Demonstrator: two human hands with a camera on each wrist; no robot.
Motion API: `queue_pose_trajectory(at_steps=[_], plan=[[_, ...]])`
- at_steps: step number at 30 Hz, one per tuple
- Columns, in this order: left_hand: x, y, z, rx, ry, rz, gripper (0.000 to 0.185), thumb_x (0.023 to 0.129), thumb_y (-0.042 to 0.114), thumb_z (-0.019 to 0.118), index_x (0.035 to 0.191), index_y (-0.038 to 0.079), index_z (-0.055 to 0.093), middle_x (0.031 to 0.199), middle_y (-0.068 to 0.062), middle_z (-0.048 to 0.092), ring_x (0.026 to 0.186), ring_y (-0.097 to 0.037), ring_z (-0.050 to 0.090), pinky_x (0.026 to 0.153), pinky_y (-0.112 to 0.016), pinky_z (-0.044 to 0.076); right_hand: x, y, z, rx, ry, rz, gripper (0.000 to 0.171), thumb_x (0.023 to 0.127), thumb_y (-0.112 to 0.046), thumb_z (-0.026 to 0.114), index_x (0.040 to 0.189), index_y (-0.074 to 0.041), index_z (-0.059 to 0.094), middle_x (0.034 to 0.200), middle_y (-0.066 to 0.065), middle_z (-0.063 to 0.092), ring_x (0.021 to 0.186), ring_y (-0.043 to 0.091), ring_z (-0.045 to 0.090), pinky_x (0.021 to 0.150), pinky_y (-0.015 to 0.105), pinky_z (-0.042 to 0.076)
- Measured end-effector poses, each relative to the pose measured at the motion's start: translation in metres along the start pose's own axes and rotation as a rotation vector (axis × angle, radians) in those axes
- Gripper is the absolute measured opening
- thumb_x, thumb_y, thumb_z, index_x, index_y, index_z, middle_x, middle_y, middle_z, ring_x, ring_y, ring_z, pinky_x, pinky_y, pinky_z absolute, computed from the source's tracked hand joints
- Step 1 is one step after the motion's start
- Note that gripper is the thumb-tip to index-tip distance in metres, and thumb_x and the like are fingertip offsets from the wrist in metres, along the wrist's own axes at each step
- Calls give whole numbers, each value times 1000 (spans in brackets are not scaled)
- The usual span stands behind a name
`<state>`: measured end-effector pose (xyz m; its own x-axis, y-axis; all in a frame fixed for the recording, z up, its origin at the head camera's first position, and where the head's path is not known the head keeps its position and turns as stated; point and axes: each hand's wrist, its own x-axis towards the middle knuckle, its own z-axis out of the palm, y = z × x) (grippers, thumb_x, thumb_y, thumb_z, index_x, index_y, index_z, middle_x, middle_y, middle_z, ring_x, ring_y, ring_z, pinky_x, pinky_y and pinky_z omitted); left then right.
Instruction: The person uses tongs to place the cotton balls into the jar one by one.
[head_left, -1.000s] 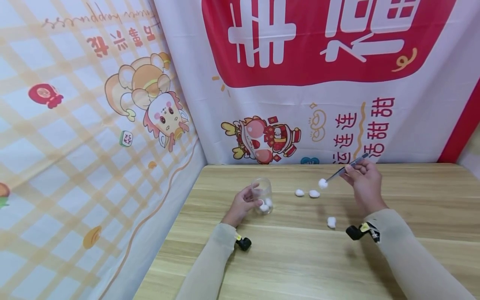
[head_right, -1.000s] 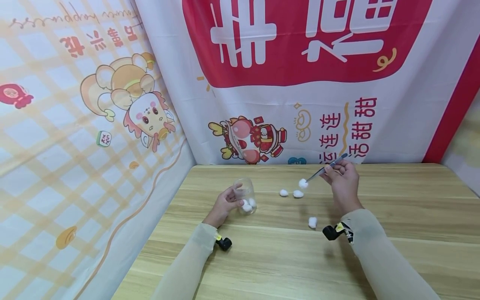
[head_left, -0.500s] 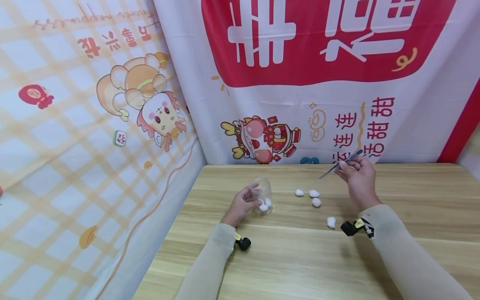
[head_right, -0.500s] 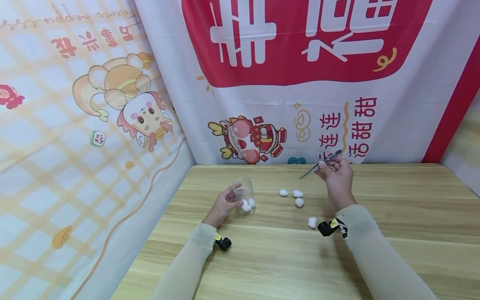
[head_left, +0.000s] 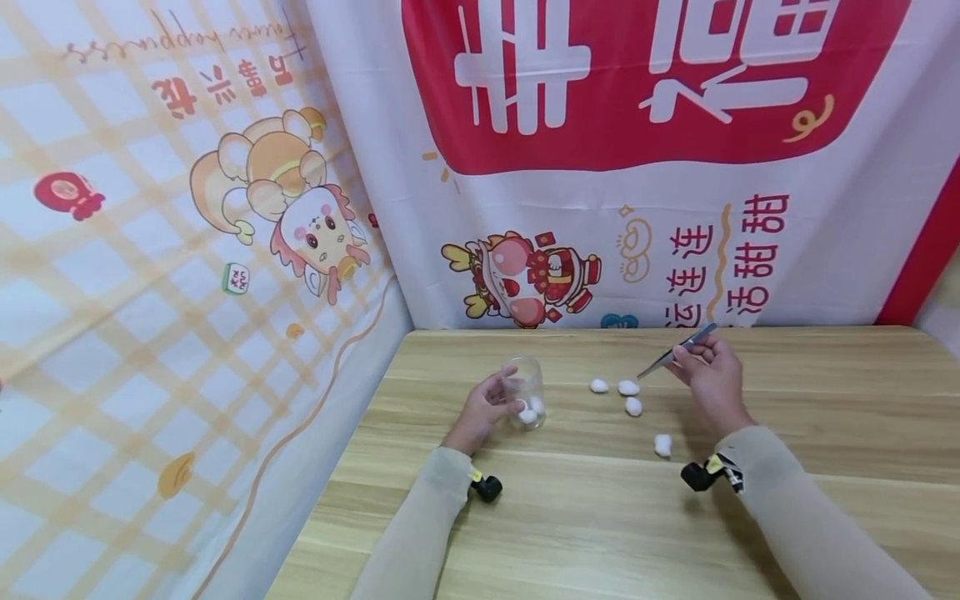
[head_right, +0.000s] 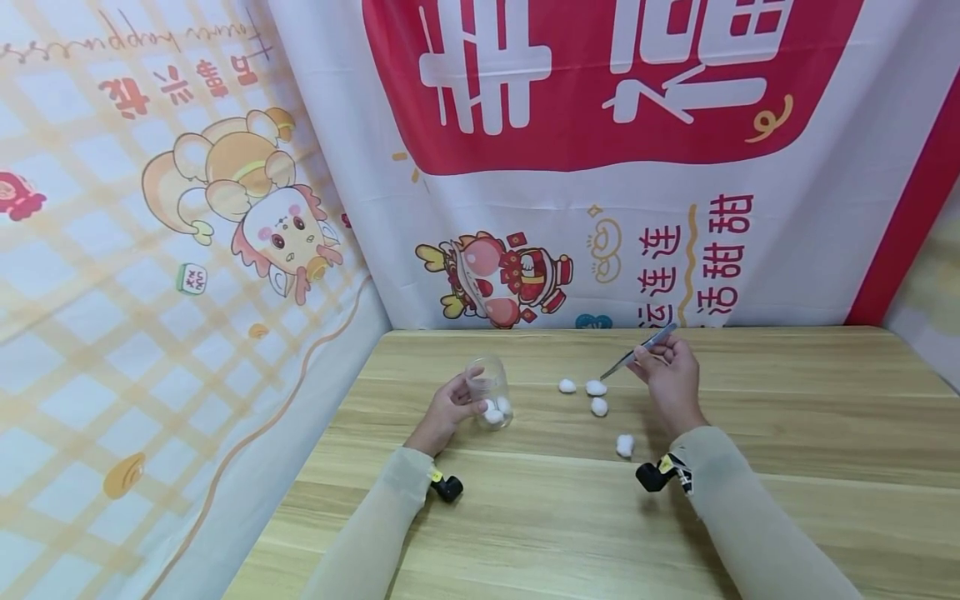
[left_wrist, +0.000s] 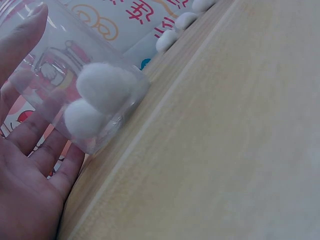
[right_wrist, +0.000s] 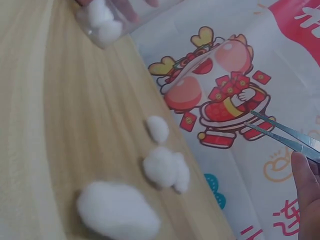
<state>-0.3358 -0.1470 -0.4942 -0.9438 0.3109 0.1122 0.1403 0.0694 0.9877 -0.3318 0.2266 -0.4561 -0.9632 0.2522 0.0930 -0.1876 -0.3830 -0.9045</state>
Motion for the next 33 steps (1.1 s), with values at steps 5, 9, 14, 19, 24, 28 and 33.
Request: queue_pose_trajectory(at_steps=[5,9,14,19,24,28,33], plan=[[-1,-1,0,3,1,4,69,84,8,77,145,10,45,139,-12,53,124,-26,52,102,-36,42,-1,12,-5,7,-4,7,27,92,0,63,113,-6,47,99,7,53,92,16,60,86,33,53],[-1,-1,0,11,-3,7,70,84,8,77,146,9,44,140,-13,52,123,-26,52,102,-36,42,-1,18,-8,-27,-22,13,25,93,0,62,112,-8,48,103,8,53,94,17,60,85,33,53],[-1,0,0,14,-5,4,69,85,9,76,146,9,44,140,-12,52,123,-25,52,102,-36,42,-1,23,-11,-76,-42,22,25,94,-2,61,113,-10,48,105,10,52,96,18,60,84,31,53],[0,0,0,9,-4,0,69,85,9,77,146,9,45,139,-11,53,124,-25,52,102,-36,42,0,29,-12,-127,-42,25,24,94,-2,62,113,-7,48,106,10,53,96,17,61,83,30,53],[0,0,0,14,-4,-2,69,85,9,76,146,8,44,137,-10,55,123,-25,52,102,-36,42,1,34,-13,-150,-43,27,23,93,0,62,110,-10,49,106,11,53,94,16,61,83,31,54],[1,0,-1,10,-11,-2,69,86,7,75,147,7,42,137,-10,55,125,-26,51,103,-36,41,1,37,-14,-193,-48,28,24,93,0,62,110,-12,50,106,11,54,93,15,61,82,29,54],[1,1,0,7,-2,-3,67,86,6,75,146,8,44,138,-11,54,125,-28,50,103,-37,41,0,38,-12,-244,-49,49,25,93,-1,63,111,-14,50,107,9,55,93,13,61,83,28,54]])
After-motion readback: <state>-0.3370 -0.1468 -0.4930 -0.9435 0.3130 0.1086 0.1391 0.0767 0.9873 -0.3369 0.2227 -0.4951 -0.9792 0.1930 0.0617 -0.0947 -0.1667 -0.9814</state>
